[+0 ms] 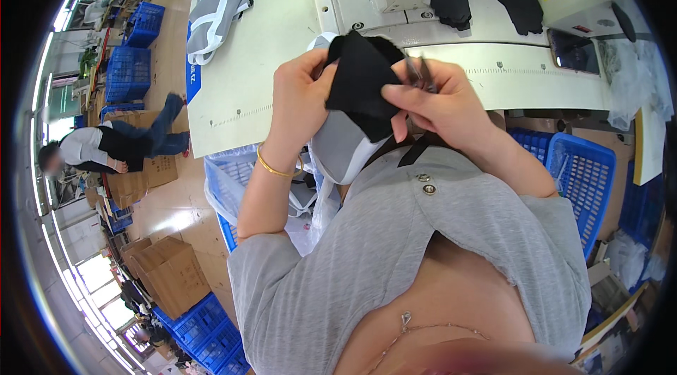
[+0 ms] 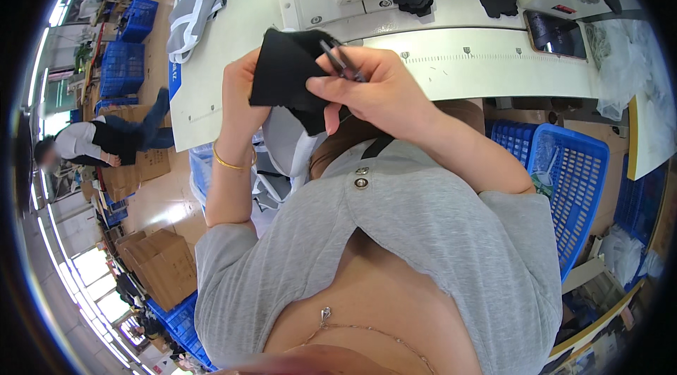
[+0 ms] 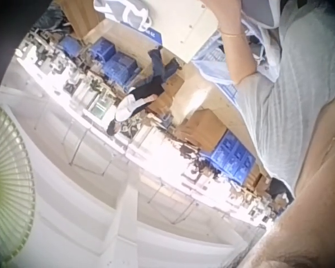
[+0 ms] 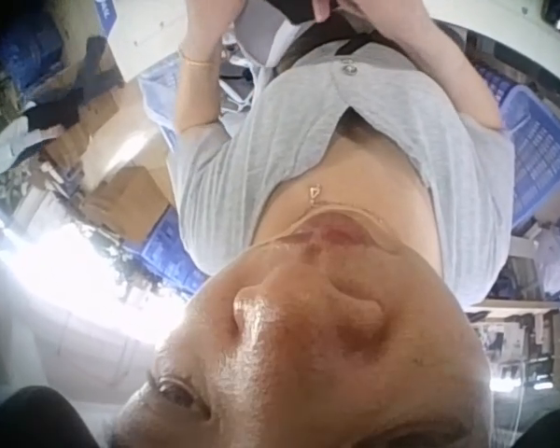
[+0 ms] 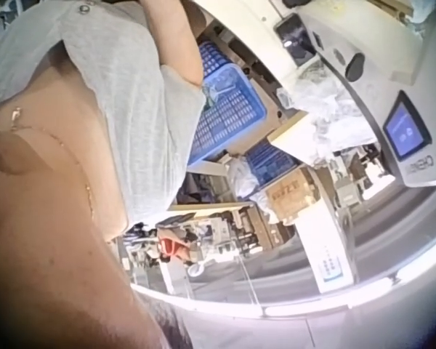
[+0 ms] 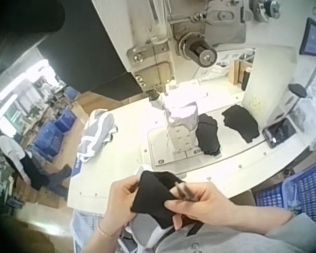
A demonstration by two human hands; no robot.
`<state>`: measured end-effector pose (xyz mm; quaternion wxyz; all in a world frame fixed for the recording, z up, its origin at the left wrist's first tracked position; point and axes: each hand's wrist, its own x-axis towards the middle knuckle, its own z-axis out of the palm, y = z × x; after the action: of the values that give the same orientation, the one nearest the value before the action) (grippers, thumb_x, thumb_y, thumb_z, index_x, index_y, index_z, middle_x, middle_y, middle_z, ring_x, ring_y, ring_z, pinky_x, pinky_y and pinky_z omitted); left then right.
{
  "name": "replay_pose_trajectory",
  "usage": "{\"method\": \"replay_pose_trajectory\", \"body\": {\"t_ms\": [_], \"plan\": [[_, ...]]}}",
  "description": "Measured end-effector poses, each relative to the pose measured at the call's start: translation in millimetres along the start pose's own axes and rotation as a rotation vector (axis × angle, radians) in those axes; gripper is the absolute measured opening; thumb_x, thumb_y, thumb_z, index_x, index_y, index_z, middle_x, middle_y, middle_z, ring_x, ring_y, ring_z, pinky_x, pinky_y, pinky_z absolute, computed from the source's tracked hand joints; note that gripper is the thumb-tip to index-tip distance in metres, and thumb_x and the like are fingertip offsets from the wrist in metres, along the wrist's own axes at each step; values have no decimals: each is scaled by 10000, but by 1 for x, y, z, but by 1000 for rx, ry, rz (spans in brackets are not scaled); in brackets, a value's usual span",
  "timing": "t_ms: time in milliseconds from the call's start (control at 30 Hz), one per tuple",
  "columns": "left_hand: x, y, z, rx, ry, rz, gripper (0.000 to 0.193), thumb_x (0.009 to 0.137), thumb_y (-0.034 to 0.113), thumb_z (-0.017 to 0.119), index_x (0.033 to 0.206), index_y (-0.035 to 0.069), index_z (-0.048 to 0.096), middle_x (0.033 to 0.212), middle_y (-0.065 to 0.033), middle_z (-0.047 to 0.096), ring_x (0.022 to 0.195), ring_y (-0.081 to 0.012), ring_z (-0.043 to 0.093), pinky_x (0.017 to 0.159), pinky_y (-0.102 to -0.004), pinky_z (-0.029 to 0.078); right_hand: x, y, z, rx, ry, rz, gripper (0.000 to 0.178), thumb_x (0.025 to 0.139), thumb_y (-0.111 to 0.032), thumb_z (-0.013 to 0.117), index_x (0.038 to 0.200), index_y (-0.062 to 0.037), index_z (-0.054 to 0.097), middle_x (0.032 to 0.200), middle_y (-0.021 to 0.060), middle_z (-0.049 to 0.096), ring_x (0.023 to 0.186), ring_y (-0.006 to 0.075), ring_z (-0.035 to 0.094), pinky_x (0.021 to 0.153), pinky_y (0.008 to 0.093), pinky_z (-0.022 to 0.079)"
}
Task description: The recorder uses an industrial sewing machine to stitch together components of a grey and white athletic shoe.
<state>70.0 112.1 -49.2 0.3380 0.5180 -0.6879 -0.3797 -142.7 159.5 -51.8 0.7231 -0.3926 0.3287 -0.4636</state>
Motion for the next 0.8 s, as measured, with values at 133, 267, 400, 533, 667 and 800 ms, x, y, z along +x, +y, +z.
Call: {"method": "replay_pose_trajectory", "body": {"t_ms": [133,267,400,533,667,800], "plan": [[4,16,6,-377,-124,-154,174,939,103,607,938,-48,695,747,17,635,682,-27,499,606,-201,415,7,8,-4,-85,161,-25,158,931,-158,664,892,-6,646,668,1,620,513,65,569,464,183,406],[-4,8,19,-451,-55,-210,197,965,115,592,954,-53,695,812,6,667,742,-34,548,657,-186,446,6,15,-13,-241,155,-30,166,935,-145,648,858,2,644,689,7,618,513,57,561,465,204,433],[-12,24,23,-351,-18,-177,166,937,107,648,964,-49,694,813,2,675,756,-38,567,670,-189,452,7,19,-12,-190,156,-15,165,934,-143,646,843,-5,644,674,1,610,512,54,558,462,203,428],[-9,13,15,-269,-127,-109,135,890,78,703,954,-40,699,803,4,673,748,-43,577,677,-195,464,6,19,-13,-218,150,-15,148,923,-140,658,880,2,656,679,8,612,527,58,565,486,209,443],[5,16,-4,-413,-100,-198,150,854,48,729,964,-51,705,825,-26,698,740,-53,607,682,-191,489,20,19,-26,-660,389,-714,167,880,-129,703,967,8,664,705,46,622,632,111,620,581,245,486],[15,22,-16,-363,-194,-199,155,842,41,736,969,-44,711,829,-35,701,734,-54,607,668,-190,488,48,-26,-22,-966,306,-1072,248,820,-178,750,1010,-44,663,791,110,671,704,275,659,634,335,501]]}}
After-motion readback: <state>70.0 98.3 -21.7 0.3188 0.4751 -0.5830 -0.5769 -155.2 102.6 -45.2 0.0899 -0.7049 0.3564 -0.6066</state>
